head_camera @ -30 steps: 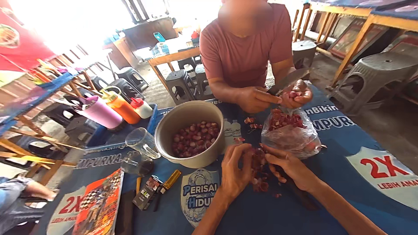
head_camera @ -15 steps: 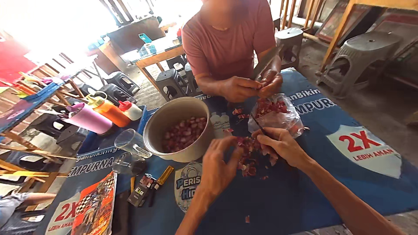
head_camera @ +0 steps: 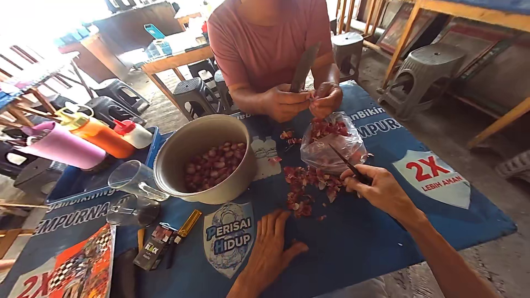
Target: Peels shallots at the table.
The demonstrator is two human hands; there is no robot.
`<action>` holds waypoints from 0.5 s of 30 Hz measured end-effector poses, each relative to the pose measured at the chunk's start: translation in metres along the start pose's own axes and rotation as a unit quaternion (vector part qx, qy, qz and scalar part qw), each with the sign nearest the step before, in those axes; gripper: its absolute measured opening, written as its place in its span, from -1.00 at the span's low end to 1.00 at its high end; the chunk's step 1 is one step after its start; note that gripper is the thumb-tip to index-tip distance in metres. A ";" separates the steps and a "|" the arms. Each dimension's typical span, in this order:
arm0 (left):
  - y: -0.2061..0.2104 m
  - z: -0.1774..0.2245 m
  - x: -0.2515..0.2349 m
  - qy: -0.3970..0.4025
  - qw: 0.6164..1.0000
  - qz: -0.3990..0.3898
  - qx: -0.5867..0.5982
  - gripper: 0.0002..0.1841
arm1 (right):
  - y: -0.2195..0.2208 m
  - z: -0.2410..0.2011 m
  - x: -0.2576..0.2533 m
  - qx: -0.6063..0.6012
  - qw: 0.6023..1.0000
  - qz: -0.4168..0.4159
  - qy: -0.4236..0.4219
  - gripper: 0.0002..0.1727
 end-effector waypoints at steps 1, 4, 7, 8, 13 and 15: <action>0.001 -0.004 -0.011 -0.010 1.000 0.016 -0.009 -0.11 | -0.001 0.002 0.002 0.007 1.000 0.007 0.009 -0.81; 0.007 -0.014 -0.046 -0.025 0.999 0.035 -0.014 0.15 | -0.007 0.009 0.006 0.082 0.996 0.038 0.024 -0.68; 0.021 -0.021 -0.078 -0.050 0.998 0.024 0.029 0.37 | -0.018 0.019 0.015 0.134 0.987 0.076 0.048 -0.62; 0.027 -0.021 -0.087 -0.054 0.998 0.023 0.034 0.41 | -0.021 0.024 0.019 0.141 0.985 0.084 0.059 -0.62; 0.059 -0.006 -0.114 -0.066 0.997 -0.001 0.046 0.47 | -0.034 0.046 0.032 0.134 0.979 0.077 0.135 -0.65; 0.067 0.006 -0.117 -0.065 0.996 -0.007 0.055 0.44 | -0.037 0.053 0.033 0.117 0.978 0.075 0.155 -0.67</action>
Point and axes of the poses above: each hand's wrist, its own x-axis away from the middle knuckle, its own y-axis out of the palm, z = x × y, the point moved 4 cm from there along -x, towards the middle knuckle, and after that the axes turned 5 degrees about x, right-handed, at the moved point
